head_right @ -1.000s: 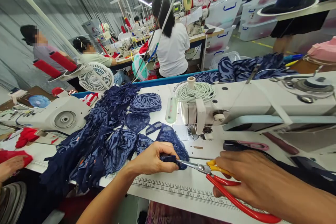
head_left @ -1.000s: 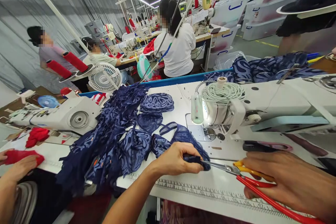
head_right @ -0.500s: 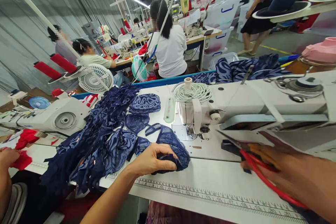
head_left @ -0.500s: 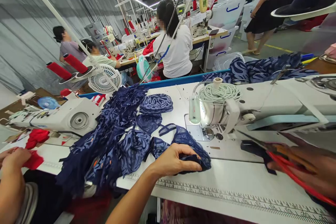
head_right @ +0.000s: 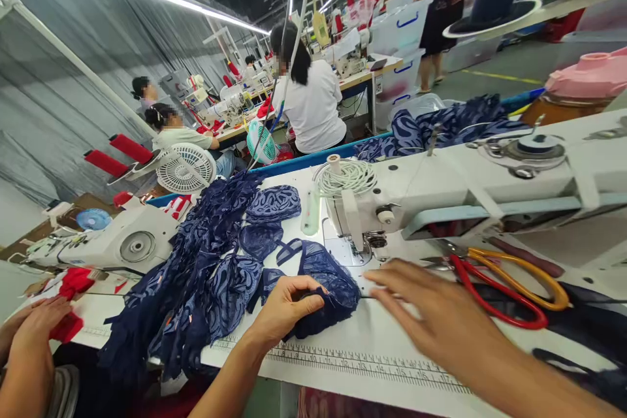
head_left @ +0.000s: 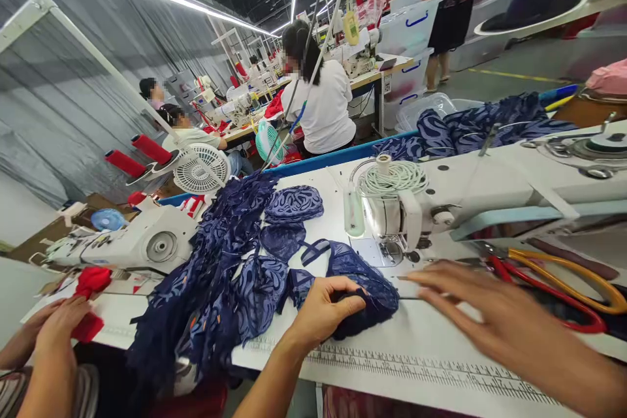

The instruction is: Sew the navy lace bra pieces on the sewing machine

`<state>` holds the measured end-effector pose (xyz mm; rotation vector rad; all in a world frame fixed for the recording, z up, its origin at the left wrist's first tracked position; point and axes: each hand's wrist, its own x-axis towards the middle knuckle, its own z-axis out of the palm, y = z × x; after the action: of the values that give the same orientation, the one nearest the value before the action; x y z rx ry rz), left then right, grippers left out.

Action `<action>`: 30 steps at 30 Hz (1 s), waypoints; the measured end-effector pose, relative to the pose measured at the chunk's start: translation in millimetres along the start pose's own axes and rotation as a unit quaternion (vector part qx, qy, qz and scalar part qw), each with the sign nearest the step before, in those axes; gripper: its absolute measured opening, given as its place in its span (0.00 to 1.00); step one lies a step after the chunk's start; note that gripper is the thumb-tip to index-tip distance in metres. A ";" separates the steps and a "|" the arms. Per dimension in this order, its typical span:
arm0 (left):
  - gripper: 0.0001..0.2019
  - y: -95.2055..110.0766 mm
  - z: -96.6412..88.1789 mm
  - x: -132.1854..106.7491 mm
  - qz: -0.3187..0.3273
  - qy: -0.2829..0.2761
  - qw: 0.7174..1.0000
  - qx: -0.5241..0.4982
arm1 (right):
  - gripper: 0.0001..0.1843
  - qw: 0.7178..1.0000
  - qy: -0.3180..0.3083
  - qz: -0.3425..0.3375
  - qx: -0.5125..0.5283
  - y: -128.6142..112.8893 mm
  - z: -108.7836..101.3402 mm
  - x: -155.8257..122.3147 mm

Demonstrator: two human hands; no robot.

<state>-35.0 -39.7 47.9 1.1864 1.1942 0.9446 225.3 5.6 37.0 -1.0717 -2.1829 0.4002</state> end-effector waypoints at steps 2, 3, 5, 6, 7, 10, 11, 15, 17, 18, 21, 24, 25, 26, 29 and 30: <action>0.12 -1.1 3.3 -1.2 0.009 -0.002 1.000 0.019 | 0.16 0.997 -0.037 -0.035 0.060 -34.2 19.1 12.0; 0.12 -1.8 4.0 -2.0 0.014 -0.002 0.999 0.036 | 0.15 0.994 -0.059 -0.045 0.079 -44.6 27.2 17.2; 0.11 -3.2 2.3 -4.0 0.019 0.009 0.998 0.064 | 0.16 0.993 -0.059 -0.045 0.089 -52.1 38.3 23.3; 0.11 -3.7 -0.2 -5.2 0.017 0.019 0.997 0.071 | 0.16 0.995 -0.044 -0.040 0.084 -50.8 40.7 23.7; 0.11 -3.9 -3.3 -6.5 0.014 0.031 0.997 0.073 | 0.17 0.996 -0.016 -0.033 0.076 -47.7 41.2 22.2; 0.11 -1.6 -11.1 -12.2 0.045 0.110 0.987 0.106 | 0.13 0.994 0.049 -0.008 0.093 -40.7 35.9 10.2; 0.11 0.1 -10.4 -15.1 0.072 0.156 0.975 0.139 | 0.12 0.992 0.037 0.008 0.123 -42.4 33.5 5.4; 0.15 6.3 18.2 -31.2 0.139 0.271 0.936 0.178 | 0.11 0.939 -0.122 0.107 0.302 -71.4 28.2 -5.2; 0.24 7.5 39.3 -39.7 0.140 0.206 0.964 0.095 | 0.16 0.909 -0.170 0.132 0.357 -87.2 28.4 -3.9; 0.29 8.0 47.6 -43.0 0.142 0.162 0.975 0.048 | 0.17 0.902 -0.178 0.135 0.369 -91.9 28.8 -2.6; 0.37 13.9 55.0 -47.4 0.141 0.080 0.986 -0.032 | 0.10 0.912 -0.161 0.117 0.358 -89.6 29.4 -0.4; 0.31 29.4 40.5 -45.6 0.080 0.067 0.994 0.021 | 0.16 0.933 -0.146 0.089 0.317 -73.6 25.5 -1.5; 0.28 36.0 34.7 -44.8 0.056 0.068 0.995 0.053 | 0.17 0.934 -0.159 0.090 0.308 -69.6 23.1 -1.9; 0.25 42.3 30.0 -44.1 0.035 0.070 0.994 0.078 | 0.17 0.930 -0.176 0.099 0.308 -67.8 20.6 -2.1; 0.21 54.2 28.7 -43.2 0.016 0.048 0.998 0.037 | 0.17 0.886 -0.204 0.144 0.390 -77.7 17.4 -2.0; 0.21 54.5 32.8 -43.2 0.024 0.043 0.999 -0.009 | 0.22 0.867 -0.198 0.159 0.428 -84.8 19.0 -2.0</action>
<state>-6.5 -78.1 108.1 1.1732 1.2274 1.0490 163.7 -47.9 67.1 -0.8507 -1.7731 1.6808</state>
